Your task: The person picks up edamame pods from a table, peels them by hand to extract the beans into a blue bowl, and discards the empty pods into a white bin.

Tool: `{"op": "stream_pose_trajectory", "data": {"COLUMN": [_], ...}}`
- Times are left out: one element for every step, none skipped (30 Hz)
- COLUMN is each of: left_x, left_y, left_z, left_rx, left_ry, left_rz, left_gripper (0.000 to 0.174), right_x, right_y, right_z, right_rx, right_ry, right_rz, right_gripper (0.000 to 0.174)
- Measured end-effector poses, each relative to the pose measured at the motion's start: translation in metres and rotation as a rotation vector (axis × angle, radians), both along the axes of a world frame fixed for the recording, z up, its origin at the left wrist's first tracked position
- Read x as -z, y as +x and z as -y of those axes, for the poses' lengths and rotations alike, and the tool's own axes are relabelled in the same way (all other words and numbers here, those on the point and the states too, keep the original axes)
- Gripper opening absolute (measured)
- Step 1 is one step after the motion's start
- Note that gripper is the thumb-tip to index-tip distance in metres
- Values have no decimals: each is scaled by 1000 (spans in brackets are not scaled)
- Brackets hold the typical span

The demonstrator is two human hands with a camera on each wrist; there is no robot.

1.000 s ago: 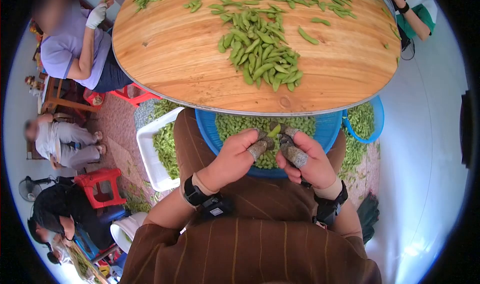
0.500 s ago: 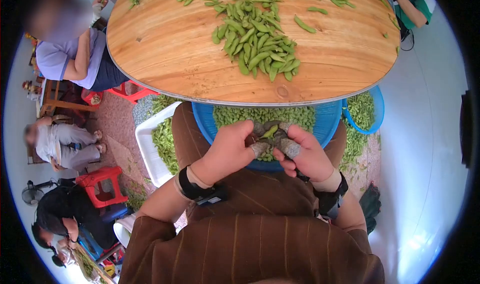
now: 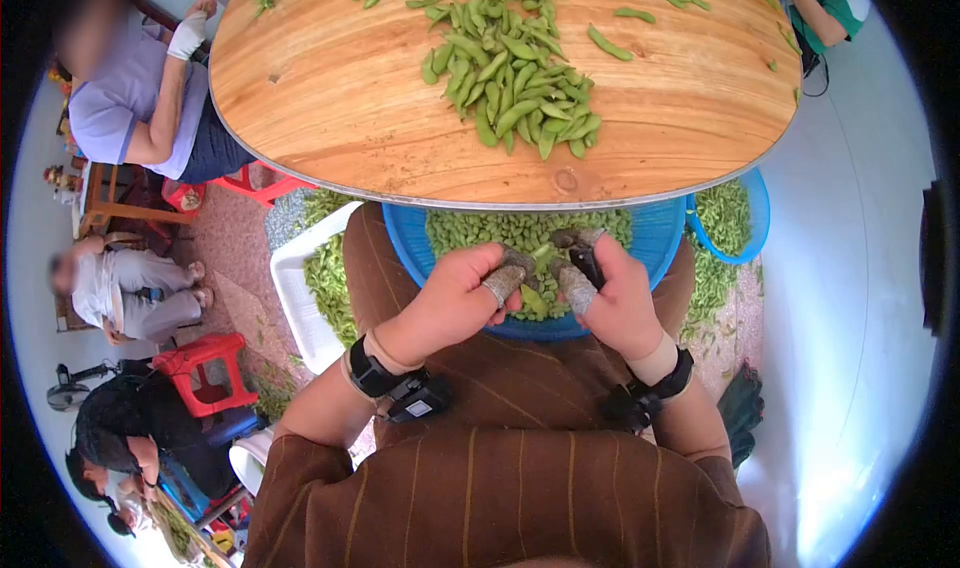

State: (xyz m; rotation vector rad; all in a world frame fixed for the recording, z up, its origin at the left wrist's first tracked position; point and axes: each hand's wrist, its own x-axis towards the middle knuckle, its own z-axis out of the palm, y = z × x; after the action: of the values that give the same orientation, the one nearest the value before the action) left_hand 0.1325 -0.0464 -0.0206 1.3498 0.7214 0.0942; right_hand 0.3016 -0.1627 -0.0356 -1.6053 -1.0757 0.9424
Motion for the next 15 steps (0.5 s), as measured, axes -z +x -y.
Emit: {"op": "stream_pose_trajectory", "data": {"left_x": [0,1,1,1,-1,-4,-6,-6,-8,-9,-11,-8,-3,1,4], "left_y": [0,0,-1,-1,-1,-2,-2,-2,-1,-2,-3,-4,-7,-10,-13], "left_z": [1,1,0,-2,-5,-8,-8,-7,-8,-10,-12,-14,-15,-15,-14], "left_rx": [32,32,105,175,172,249,325,325,320,368,416,412,461,508,499], "left_ry": [119,118,399,685,694,739,783,709,713,719,726,730,759,790,798], "left_rz": [-23,-22,45,117,127,168,207,188,192,206,221,225,217,208,210], "left_gripper": [13,13,10,7,7,8,10,11,11,11,11,11,9,7,7], "right_x": [-2,-5,-8,-9,-10,-10,-10,-8,-5,-1,1,3,3,3,3], "right_y": [-1,-1,0,4,10,14,15,14,13,12,11,11,11,9,6], "right_z": [-1,-3,-5,-5,-4,-4,-5,-4,-4,-3,-4,-5,-6,-8,-9], "right_rx": [0,-15,-30,-29,-131,-233,-237,-265,-291,-293,-295,-338,-382,-404,-411], "right_ry": [-1,54,111,118,37,-47,-42,-5,32,8,10,4,-3,22,27], "right_rz": [0,136,275,285,255,226,235,120,2,-26,-20,52,126,206,214], "right_gripper": [28,27,27,27,24,21,21,21,21,26,26,28,31,29,29]}}
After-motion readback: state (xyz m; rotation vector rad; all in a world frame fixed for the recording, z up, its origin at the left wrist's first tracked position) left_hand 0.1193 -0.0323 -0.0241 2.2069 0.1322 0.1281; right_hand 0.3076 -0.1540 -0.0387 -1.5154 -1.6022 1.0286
